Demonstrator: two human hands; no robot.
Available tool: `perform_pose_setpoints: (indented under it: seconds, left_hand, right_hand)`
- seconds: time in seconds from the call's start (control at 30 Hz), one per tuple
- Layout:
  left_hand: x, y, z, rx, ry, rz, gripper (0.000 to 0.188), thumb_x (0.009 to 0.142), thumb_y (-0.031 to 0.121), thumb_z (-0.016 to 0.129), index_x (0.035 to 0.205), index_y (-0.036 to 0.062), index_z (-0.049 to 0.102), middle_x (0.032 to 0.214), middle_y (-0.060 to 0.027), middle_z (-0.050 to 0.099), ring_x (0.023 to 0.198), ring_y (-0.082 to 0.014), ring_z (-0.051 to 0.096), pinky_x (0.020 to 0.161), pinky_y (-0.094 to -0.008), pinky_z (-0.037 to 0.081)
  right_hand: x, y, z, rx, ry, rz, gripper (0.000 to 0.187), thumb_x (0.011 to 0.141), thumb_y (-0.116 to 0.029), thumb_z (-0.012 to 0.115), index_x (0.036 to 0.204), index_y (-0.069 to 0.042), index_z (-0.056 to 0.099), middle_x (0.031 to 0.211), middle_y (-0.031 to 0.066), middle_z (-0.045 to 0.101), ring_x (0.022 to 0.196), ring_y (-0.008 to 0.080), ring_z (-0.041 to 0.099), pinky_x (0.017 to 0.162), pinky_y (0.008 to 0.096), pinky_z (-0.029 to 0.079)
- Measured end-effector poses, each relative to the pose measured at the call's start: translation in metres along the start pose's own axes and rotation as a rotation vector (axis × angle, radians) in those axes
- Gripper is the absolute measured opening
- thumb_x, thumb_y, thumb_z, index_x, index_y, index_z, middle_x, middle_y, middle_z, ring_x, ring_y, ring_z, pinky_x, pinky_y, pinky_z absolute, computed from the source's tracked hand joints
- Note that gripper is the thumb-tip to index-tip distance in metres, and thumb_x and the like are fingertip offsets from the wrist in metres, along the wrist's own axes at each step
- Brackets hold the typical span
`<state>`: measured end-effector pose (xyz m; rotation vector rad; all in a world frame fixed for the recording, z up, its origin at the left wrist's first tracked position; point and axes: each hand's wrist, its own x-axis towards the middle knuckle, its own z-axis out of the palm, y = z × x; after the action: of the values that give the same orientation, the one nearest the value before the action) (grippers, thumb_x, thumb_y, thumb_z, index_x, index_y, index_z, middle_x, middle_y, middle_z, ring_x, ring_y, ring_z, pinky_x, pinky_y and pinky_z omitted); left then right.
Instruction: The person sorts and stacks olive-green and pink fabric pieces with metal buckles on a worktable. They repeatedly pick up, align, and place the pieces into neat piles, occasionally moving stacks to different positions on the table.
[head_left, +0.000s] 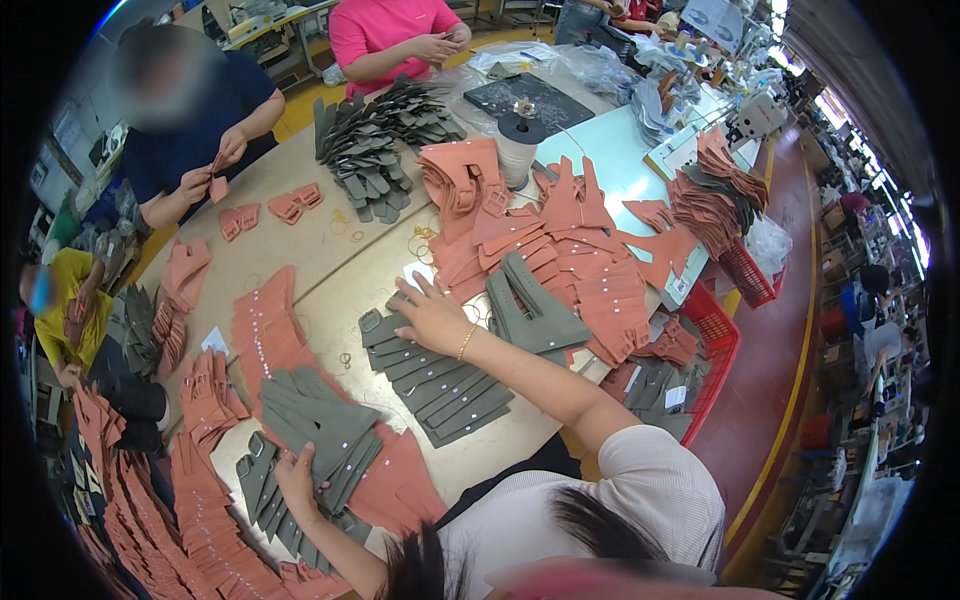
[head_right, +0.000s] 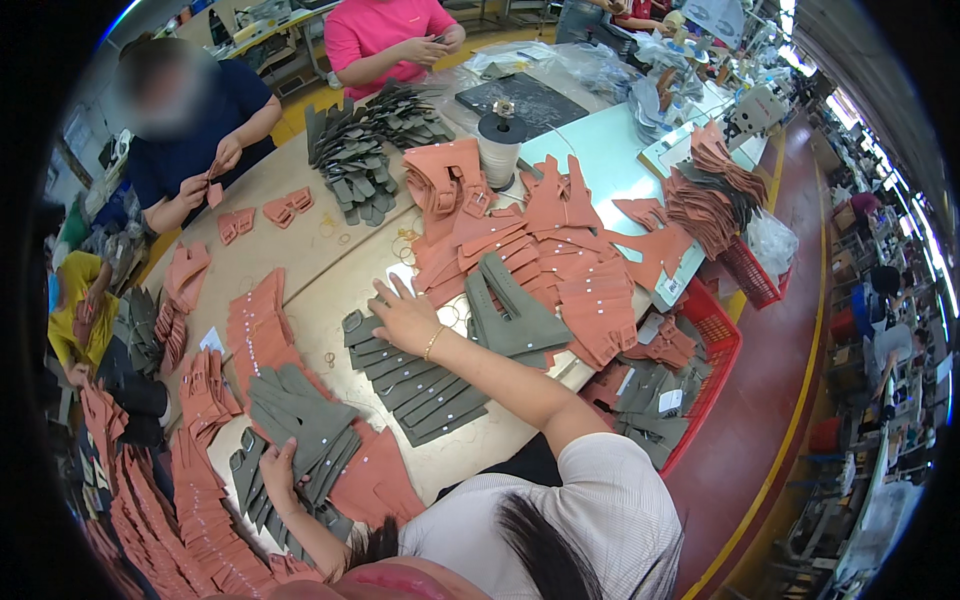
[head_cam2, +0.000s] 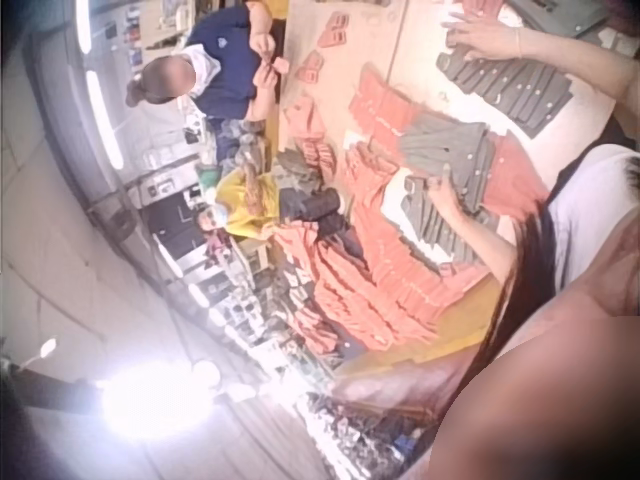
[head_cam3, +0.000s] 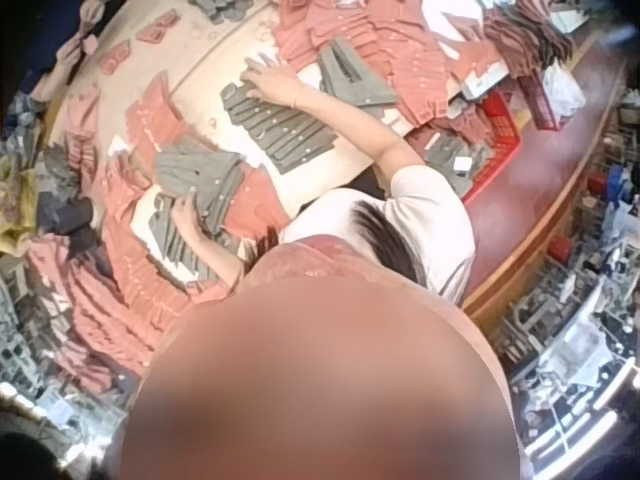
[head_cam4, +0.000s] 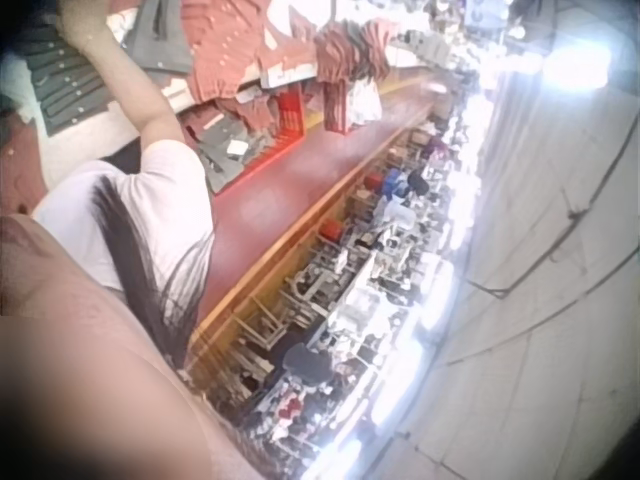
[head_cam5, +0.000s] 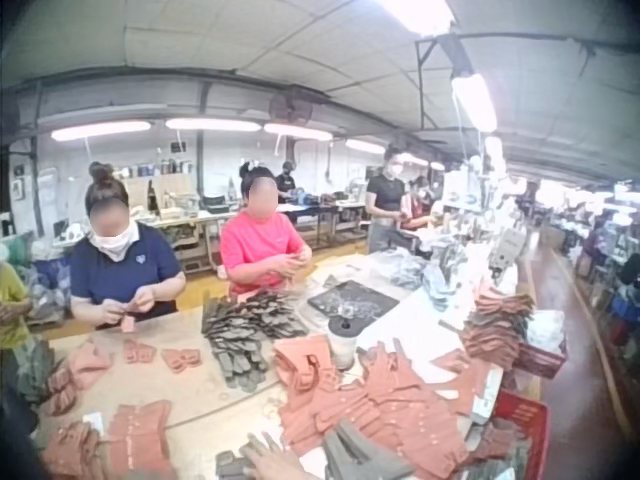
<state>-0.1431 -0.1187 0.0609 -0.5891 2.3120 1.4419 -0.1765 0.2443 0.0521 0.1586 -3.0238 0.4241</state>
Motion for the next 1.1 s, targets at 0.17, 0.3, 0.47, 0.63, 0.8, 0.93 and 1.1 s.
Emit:
perform_pose_setpoints:
  seconds: [0.17, 0.3, 0.47, 0.63, 0.8, 0.93, 1.1]
  left_hand:
    - [-0.001, -0.005, 0.001, -0.076, -0.002, 0.055, 0.024, 0.087, 0.023, 0.067, 0.096, 0.0018, 0.060, 0.072, -0.0026, 0.057, 0.052, -0.0113, 0.053, 0.035, -0.0258, 0.044]
    - [0.000, -0.005, 0.000, -0.058, -0.007, 0.033, 0.025, 0.087, 0.023, 0.067, 0.096, 0.0020, 0.060, 0.072, -0.0029, 0.057, 0.052, -0.0113, 0.053, 0.035, -0.0255, 0.044]
    - [-0.007, 0.004, 0.002, -0.035, -0.007, 0.022, 0.028, 0.086, 0.023, 0.067, 0.103, 0.0010, 0.061, 0.075, -0.0035, 0.060, 0.055, -0.0125, 0.054, 0.035, -0.0262, 0.041]
    - [-0.009, 0.003, 0.001, 0.010, 0.021, 0.092, 0.032, 0.085, 0.024, 0.066, 0.112, 0.0068, 0.061, 0.086, -0.0026, 0.062, 0.067, -0.0123, 0.057, 0.039, -0.0273, 0.042]
    - [-0.003, -0.003, 0.001, 0.011, 0.015, 0.005, 0.032, 0.086, 0.029, 0.067, 0.104, 0.0037, 0.062, 0.080, -0.0028, 0.061, 0.061, -0.0108, 0.055, 0.040, -0.0261, 0.046]
    - [-0.004, -0.001, 0.002, 0.010, 0.010, 0.026, 0.031, 0.086, 0.030, 0.068, 0.094, 0.0013, 0.061, 0.070, -0.0017, 0.058, 0.052, -0.0095, 0.052, 0.038, -0.0248, 0.045]
    - [-0.006, 0.002, 0.004, 0.020, 0.062, 0.020, 0.029, 0.086, 0.030, 0.069, 0.080, 0.0041, 0.056, 0.063, 0.0009, 0.051, 0.048, -0.0082, 0.049, 0.037, -0.0238, 0.044]
  right_hand:
    - [-0.017, 0.009, 0.031, 0.012, -0.150, 0.049, 0.067, 0.086, -0.051, 0.060, 0.141, -0.015, 0.044, 0.151, 0.0134, 0.034, 0.141, 0.0376, 0.027, 0.111, 0.0564, 0.027]
    - [-0.019, 0.009, 0.039, 0.022, -0.095, 0.043, 0.070, 0.086, -0.050, 0.061, 0.143, -0.016, 0.041, 0.151, 0.0141, 0.033, 0.141, 0.0383, 0.028, 0.111, 0.0559, 0.028]
    - [-0.016, 0.007, 0.028, 0.042, -0.140, 0.062, 0.077, 0.080, -0.048, 0.069, 0.143, -0.015, 0.040, 0.151, 0.0147, 0.034, 0.139, 0.0385, 0.031, 0.109, 0.0569, 0.029]
    - [-0.016, 0.022, 0.020, 0.155, -0.099, 0.081, 0.097, 0.063, -0.043, 0.083, 0.144, -0.016, 0.038, 0.149, 0.0174, 0.036, 0.137, 0.0400, 0.034, 0.108, 0.0530, 0.033]
    - [-0.023, 0.037, 0.008, 0.155, -0.061, 0.086, 0.098, 0.062, -0.038, 0.085, 0.145, -0.015, 0.038, 0.150, 0.0199, 0.034, 0.139, 0.0404, 0.030, 0.110, 0.0476, 0.033]
    - [-0.023, 0.038, 0.001, 0.186, -0.087, 0.126, 0.092, 0.065, -0.034, 0.084, 0.144, -0.015, 0.041, 0.151, 0.0183, 0.033, 0.141, 0.0401, 0.027, 0.112, 0.0464, 0.032]
    - [-0.014, 0.030, 0.006, 0.169, -0.049, 0.088, 0.075, 0.073, -0.027, 0.079, 0.139, -0.015, 0.047, 0.150, 0.0149, 0.036, 0.140, 0.0386, 0.029, 0.110, 0.0467, 0.035]
